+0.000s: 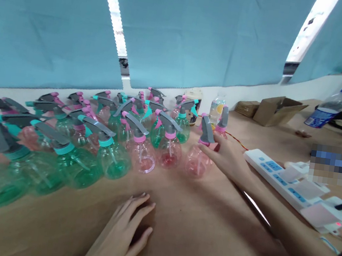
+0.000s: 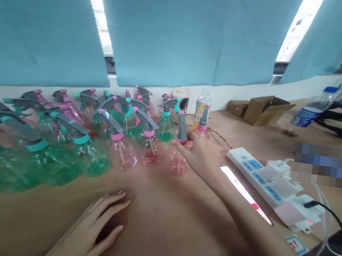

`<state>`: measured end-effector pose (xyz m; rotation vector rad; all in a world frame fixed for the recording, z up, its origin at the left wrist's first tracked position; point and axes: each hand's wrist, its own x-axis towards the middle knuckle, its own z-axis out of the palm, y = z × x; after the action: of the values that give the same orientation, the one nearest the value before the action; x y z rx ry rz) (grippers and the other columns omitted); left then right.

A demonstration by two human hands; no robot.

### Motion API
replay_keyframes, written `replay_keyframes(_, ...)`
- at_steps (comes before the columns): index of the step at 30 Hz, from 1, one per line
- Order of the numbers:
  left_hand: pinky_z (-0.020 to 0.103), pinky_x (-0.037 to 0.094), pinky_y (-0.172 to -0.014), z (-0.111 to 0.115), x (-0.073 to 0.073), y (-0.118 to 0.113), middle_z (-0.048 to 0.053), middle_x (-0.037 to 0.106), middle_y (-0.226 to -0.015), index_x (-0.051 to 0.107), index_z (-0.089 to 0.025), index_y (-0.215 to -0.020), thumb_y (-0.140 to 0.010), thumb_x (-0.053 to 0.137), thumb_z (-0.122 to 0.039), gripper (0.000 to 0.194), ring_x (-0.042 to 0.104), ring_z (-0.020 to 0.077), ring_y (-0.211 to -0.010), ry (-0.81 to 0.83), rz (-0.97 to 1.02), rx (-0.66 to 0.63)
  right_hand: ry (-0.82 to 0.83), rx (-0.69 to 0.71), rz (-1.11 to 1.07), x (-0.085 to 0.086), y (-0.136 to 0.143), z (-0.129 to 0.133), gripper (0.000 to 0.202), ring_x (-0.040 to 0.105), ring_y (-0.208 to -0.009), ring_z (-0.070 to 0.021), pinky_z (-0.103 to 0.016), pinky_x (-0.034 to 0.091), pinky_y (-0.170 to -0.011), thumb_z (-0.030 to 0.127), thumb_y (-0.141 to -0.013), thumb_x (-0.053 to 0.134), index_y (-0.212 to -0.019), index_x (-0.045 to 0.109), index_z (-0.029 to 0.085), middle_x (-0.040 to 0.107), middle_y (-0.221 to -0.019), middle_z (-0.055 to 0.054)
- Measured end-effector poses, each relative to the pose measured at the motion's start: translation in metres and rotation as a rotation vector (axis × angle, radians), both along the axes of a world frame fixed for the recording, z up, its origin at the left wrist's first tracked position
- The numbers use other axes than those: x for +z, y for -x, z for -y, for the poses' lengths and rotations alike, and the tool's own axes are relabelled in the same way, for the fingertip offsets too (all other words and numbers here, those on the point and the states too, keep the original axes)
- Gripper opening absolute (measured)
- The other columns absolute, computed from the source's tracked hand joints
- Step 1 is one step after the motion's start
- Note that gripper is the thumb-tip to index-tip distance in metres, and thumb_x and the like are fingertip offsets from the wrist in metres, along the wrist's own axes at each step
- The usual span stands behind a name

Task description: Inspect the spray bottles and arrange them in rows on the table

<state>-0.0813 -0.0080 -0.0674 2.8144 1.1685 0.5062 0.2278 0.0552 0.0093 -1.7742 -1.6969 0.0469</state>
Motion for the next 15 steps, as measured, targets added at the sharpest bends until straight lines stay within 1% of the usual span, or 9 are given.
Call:
replay_keyframes(2, 0.048, 0.050, -0.095, 0.003, 0.002, -0.002, 0.007, 0.056, -0.130, 0.045, -0.027, -0.128, -0.090, 0.053, -0.027, 0.039, 0.056, 0.0283, -0.118, 0.055, 0.052, 0.001, 0.019, 0.064, -0.018, 0.002, 0.000, 0.017, 0.024, 0.057, -0.062, -0.0196, -0.029, 0.037, -0.054, 0.043, -0.082, 0.057, -0.086, 0.063, 0.020, 0.063, -0.070, -0.002)
replay_keyframes(3, 0.047, 0.050, -0.095, 0.004, 0.003, -0.004, 0.007, 0.057, -0.130, 0.044, -0.027, -0.129, -0.089, 0.053, -0.026, 0.041, 0.056, 0.0277, -0.117, 0.081, 0.083, -0.005, 0.037, 0.125, -0.068, 0.003, 0.002, 0.026, 0.022, 0.057, -0.062, -0.0189, -0.029, 0.038, -0.054, 0.041, -0.081, 0.059, -0.085, 0.063, 0.020, 0.063, -0.071, -0.002)
replay_keyframes(5, 0.046, 0.050, -0.095, 0.008, 0.007, -0.007, 0.007, 0.057, -0.129, 0.038, -0.029, -0.132, -0.086, 0.055, -0.024, 0.049, 0.056, 0.0272, -0.117, 0.126, 0.139, -0.019, 0.101, 0.279, -0.193, 0.006, 0.008, 0.043, 0.019, 0.055, -0.063, -0.0172, -0.028, 0.041, -0.056, 0.037, -0.083, 0.059, -0.091, 0.063, 0.020, 0.064, -0.074, -0.001)
replay_keyframes(7, 0.048, 0.050, -0.096, 0.012, 0.012, -0.012, 0.008, 0.054, -0.132, 0.030, -0.030, -0.135, -0.082, 0.060, -0.024, 0.061, 0.055, 0.0285, -0.119, 0.165, 0.171, -0.015, 0.157, 0.437, -0.294, 0.009, 0.019, 0.056, 0.015, 0.055, -0.064, -0.0160, -0.027, 0.041, -0.056, 0.034, -0.085, 0.058, -0.092, 0.062, 0.021, 0.064, -0.077, 0.000)
replay_keyframes(8, 0.049, 0.049, -0.096, 0.014, 0.015, -0.013, 0.010, 0.052, -0.134, 0.025, -0.030, -0.138, -0.080, 0.062, -0.024, 0.069, 0.053, 0.0300, -0.121, 0.180, 0.185, -0.002, 0.182, 0.494, -0.317, 0.010, 0.026, 0.061, 0.012, 0.056, -0.065, -0.0156, -0.027, 0.041, -0.056, 0.032, -0.084, 0.059, -0.089, 0.061, 0.021, 0.064, -0.079, 0.000)
replay_keyframes(9, 0.051, 0.048, -0.097, 0.015, 0.017, -0.015, 0.012, 0.049, -0.137, 0.021, -0.029, -0.139, -0.077, 0.066, -0.026, 0.076, 0.050, 0.0319, -0.124, 0.199, 0.198, 0.012, 0.201, 0.529, -0.324, 0.012, 0.033, 0.065, 0.010, 0.056, -0.068, -0.0157, -0.027, 0.042, -0.058, 0.030, -0.083, 0.061, -0.089, 0.061, 0.022, 0.065, -0.082, 0.000)
replay_keyframes(11, 0.056, 0.045, -0.098, 0.017, 0.019, -0.017, 0.016, 0.042, -0.143, 0.014, -0.028, -0.142, -0.072, 0.071, -0.029, 0.090, 0.045, 0.0360, -0.128, 0.236, 0.249, 0.036, 0.246, 0.591, -0.309, 0.015, 0.050, 0.070, 0.012, 0.057, -0.071, -0.0160, -0.028, 0.043, -0.062, 0.030, -0.080, 0.065, -0.089, 0.062, 0.023, 0.065, -0.083, 0.002)
replay_keyframes(13, 0.059, 0.043, -0.098, 0.019, 0.019, -0.015, 0.018, 0.041, -0.143, 0.014, -0.025, -0.142, -0.069, 0.074, -0.033, 0.095, 0.044, 0.0385, -0.128, 0.305, 0.329, 0.043, 0.301, 0.665, -0.308, 0.020, 0.067, 0.074, 0.014, 0.059, -0.072, -0.0158, -0.028, 0.044, -0.064, 0.031, -0.079, 0.067, -0.089, 0.062, 0.024, 0.065, -0.080, 0.003)
replay_keyframes(15, 0.059, 0.044, -0.096, 0.020, 0.018, -0.011, 0.017, 0.047, -0.137, 0.023, -0.023, -0.141, -0.068, 0.074, -0.038, 0.090, 0.048, 0.0391, -0.123, 0.402, 0.410, 0.046, 0.313, 0.743, -0.347, 0.025, 0.085, 0.077, 0.011, 0.058, -0.068, -0.0136, -0.025, 0.043, -0.060, 0.029, -0.078, 0.068, -0.084, 0.062, 0.023, 0.065, -0.076, 0.004)
